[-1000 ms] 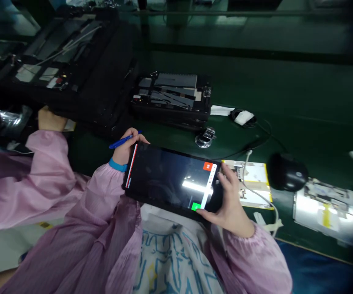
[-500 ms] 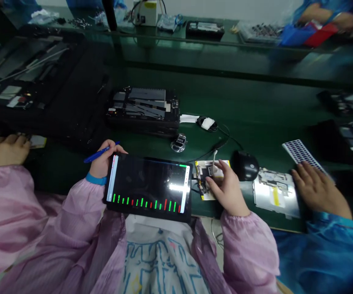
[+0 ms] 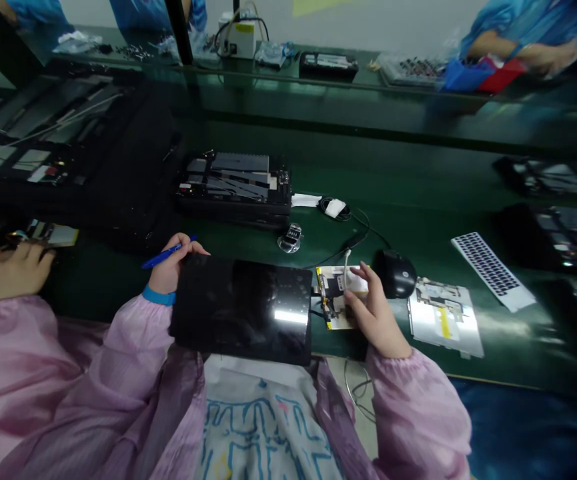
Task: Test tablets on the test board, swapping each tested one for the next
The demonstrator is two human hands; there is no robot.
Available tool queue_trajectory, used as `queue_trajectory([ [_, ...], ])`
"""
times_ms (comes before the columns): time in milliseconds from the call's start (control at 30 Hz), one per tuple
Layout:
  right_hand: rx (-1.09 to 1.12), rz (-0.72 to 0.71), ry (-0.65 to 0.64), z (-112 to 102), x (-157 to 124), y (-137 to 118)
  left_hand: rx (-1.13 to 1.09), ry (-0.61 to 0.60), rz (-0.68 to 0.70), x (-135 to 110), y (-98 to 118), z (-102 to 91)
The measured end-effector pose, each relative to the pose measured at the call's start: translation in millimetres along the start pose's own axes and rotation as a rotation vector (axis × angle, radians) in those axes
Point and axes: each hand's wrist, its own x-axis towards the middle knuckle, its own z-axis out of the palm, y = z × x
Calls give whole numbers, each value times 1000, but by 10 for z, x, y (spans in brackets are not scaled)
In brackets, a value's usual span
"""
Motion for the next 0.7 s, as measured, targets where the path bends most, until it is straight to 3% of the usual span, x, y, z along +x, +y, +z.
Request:
queue_trajectory([
  [67,-25,-125,-105,-106,46,-34,-11,-3,-3,0,-2,-1],
  [167,-145,-302,-440,-212,194,-83,-23,-6,0,-5,5,0],
  [233,-253,-334,-638,-231,333,-116,-24,-4,-6,-10,17,0],
  [300,-334,-345,-758,-222,478,-150,-17,-1,-18,-16,29,-3],
  [467,-369,-362,-894,-162,744,-210,-11,14,-25,-15,31,-15],
  [700,-363,-323,-990,-97,860,-255,-36,15,-38,1,23,-22],
])
